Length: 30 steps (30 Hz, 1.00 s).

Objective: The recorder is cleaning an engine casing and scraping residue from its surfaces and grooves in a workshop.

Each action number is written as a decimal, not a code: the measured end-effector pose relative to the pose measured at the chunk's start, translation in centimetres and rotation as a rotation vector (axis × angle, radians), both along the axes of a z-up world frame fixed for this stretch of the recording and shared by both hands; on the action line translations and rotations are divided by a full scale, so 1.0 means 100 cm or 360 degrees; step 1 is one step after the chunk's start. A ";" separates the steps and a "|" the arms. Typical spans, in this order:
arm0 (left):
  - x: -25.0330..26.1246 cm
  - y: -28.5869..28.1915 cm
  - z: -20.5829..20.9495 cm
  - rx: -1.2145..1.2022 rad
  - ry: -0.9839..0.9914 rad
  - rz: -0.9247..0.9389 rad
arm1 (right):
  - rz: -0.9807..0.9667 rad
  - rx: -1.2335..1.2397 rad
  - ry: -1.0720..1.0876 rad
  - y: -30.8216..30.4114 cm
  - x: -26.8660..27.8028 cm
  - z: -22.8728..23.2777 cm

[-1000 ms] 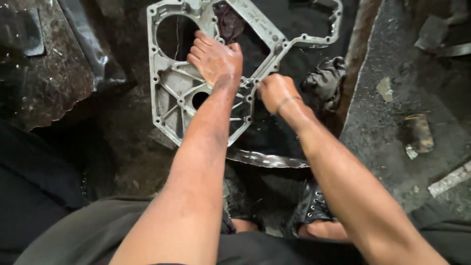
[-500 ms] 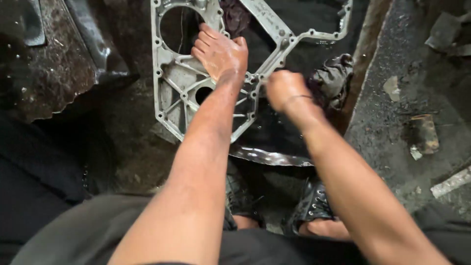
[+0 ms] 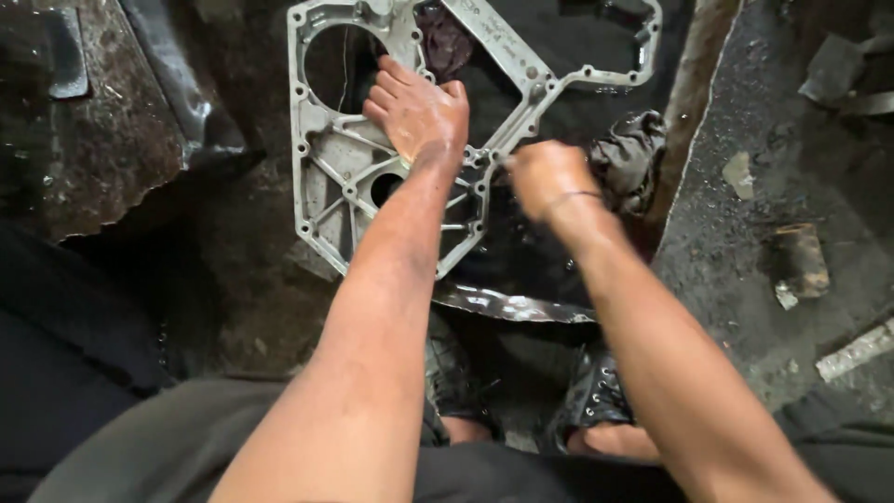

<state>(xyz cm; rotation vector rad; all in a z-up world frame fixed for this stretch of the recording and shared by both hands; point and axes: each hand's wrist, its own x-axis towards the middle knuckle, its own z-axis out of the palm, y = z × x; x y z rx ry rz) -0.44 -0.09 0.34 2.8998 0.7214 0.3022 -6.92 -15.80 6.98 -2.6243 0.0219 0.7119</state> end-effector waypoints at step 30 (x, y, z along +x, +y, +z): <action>0.006 -0.006 0.002 0.0065 -0.0039 0.0025 | 0.0947 -0.0440 -0.0407 -0.004 0.004 -0.025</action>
